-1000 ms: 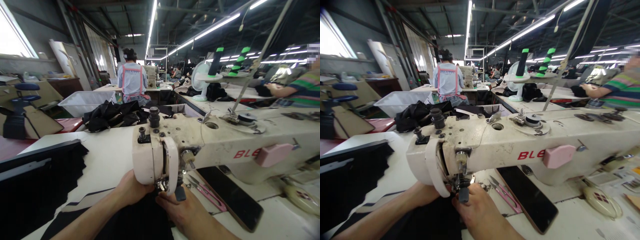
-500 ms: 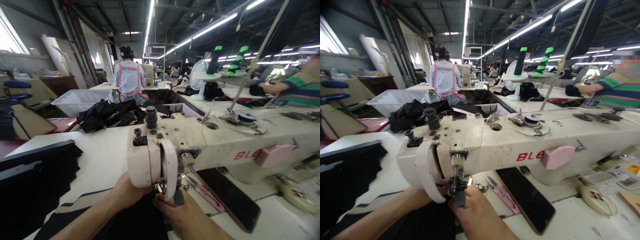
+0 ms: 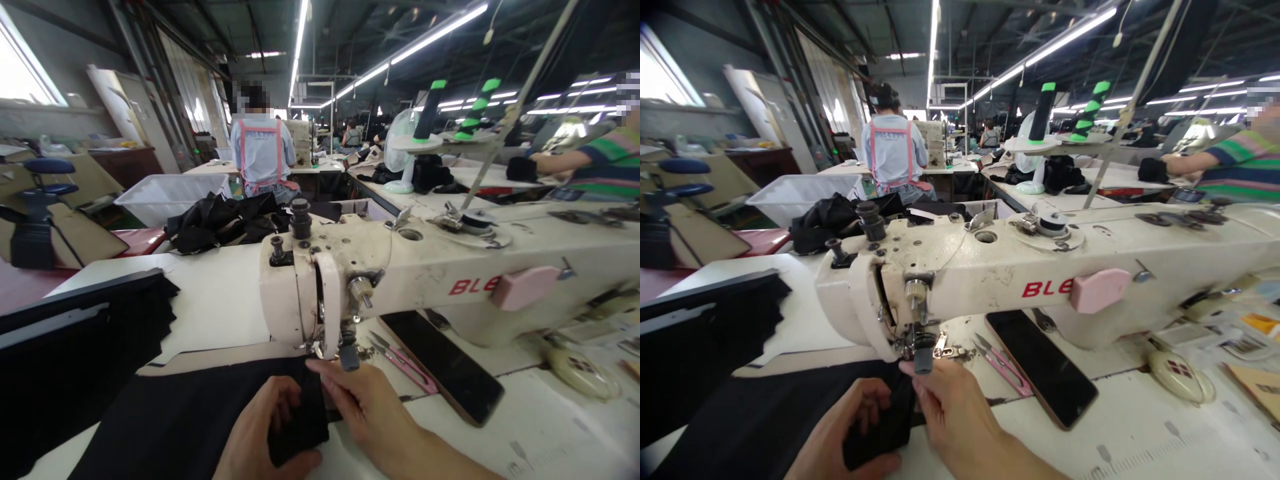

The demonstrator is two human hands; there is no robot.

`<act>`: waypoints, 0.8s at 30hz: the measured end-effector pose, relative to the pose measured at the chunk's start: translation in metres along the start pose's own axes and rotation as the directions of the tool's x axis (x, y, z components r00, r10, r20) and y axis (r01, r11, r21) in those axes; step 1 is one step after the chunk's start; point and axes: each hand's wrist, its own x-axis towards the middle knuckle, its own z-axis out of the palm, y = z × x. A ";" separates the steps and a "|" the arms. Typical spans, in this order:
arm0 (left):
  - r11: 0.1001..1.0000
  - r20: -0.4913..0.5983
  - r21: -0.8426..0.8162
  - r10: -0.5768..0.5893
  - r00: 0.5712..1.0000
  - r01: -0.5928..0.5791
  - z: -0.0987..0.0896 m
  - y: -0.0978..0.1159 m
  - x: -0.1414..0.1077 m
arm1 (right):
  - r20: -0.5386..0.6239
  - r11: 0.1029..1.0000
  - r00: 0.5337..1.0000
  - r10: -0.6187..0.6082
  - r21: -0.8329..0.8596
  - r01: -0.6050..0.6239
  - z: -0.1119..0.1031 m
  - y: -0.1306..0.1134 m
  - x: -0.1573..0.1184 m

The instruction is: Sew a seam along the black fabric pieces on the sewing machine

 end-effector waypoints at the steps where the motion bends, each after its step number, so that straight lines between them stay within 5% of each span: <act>1: 0.999 0.009 -0.033 -0.004 1.000 0.004 -0.001 0.002 0.001 | 0.027 0.953 0.987 0.161 0.257 -0.162 0.001 -0.003 -0.006; 3: 0.997 0.018 -0.079 -0.017 1.000 0.019 -0.003 0.005 0.003 | 0.234 0.569 0.882 0.409 0.690 -0.447 0.005 -0.009 -0.017; 5: 0.995 0.008 -0.100 -0.030 1.000 0.031 -0.004 0.007 0.004 | 0.420 0.216 0.791 0.446 0.807 -0.550 0.011 -0.012 -0.026; 6: 0.994 0.005 -0.105 -0.033 0.999 0.033 -0.003 0.008 0.004 | 0.454 0.146 0.769 0.449 0.812 -0.565 0.013 -0.013 -0.029; 13: 0.999 0.012 -0.037 0.009 1.000 -0.009 -0.004 0.006 0.004 | 0.372 0.305 0.780 0.503 0.768 -0.563 0.026 -0.018 -0.025; 17: 0.976 0.026 0.002 0.216 0.976 -0.216 -0.001 0.004 -0.001 | 0.353 0.336 0.733 0.581 0.716 -0.612 0.029 -0.021 -0.024; 20: 0.882 -0.027 0.088 0.467 0.884 -0.463 0.001 0.003 -0.005 | 0.345 0.331 0.723 0.599 0.715 -0.616 0.029 -0.025 -0.024; 24: 0.657 0.019 0.282 0.725 0.689 -0.699 -0.002 0.000 -0.005 | 0.367 0.309 0.702 0.611 0.705 -0.638 0.023 -0.036 -0.022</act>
